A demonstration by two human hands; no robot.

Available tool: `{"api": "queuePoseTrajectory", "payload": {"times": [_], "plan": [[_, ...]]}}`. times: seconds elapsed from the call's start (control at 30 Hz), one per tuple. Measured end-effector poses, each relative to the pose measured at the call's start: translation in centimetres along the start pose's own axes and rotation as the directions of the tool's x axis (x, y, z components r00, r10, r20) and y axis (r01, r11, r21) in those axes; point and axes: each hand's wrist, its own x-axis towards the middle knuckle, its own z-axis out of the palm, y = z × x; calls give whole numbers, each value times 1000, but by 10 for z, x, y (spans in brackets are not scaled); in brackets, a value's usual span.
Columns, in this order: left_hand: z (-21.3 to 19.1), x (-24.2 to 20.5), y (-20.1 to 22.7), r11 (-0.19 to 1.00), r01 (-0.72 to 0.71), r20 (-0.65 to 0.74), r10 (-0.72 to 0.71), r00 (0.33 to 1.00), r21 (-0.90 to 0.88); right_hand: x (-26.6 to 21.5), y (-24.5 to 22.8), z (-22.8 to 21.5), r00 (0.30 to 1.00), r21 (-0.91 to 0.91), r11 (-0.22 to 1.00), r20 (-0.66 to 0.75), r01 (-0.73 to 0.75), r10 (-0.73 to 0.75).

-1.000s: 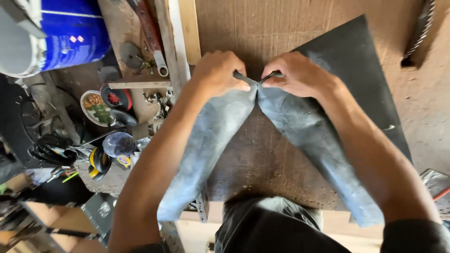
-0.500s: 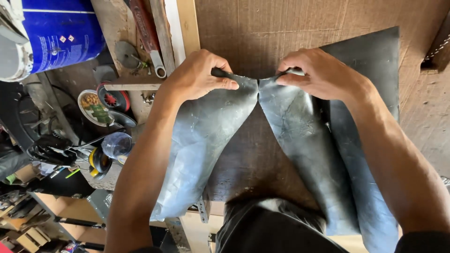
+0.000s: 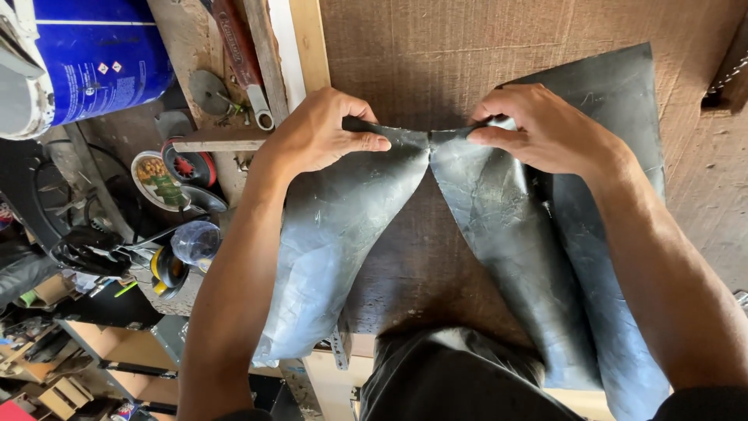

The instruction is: Applying adhesive to large black rubber sheets and joining them together on a wooden work surface.

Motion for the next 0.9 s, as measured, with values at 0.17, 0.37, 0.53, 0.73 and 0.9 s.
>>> {"api": "queuePoseTrajectory", "payload": {"times": [0.17, 0.37, 0.53, 0.73, 0.9], "plan": [[1, -5, -2, 998, -5, 9, 5, 1000, -55, -1, 6, 3, 1000, 17, 1000, -8, 9, -9], [-6, -11, -13, 999, 33, -11, -33, 999, -23, -8, 24, -3, 999, 11, 999, -12, -30, 30], [-25, -32, -10, 994, 66, -140, -54, 989, 88, -23, 72, -5, 983, -98, 995, -182, 14, -32], [-35, -22, 16, 937, -204, -224, 272, 936, 285, -3, 55, 35, 798, -363, 921, -508, 142, -323], [-63, -88, 67, 876, -266, -201, 368, 908, 403, -6, 38, 35, 608, -456, 870, -642, 187, -467]]}}
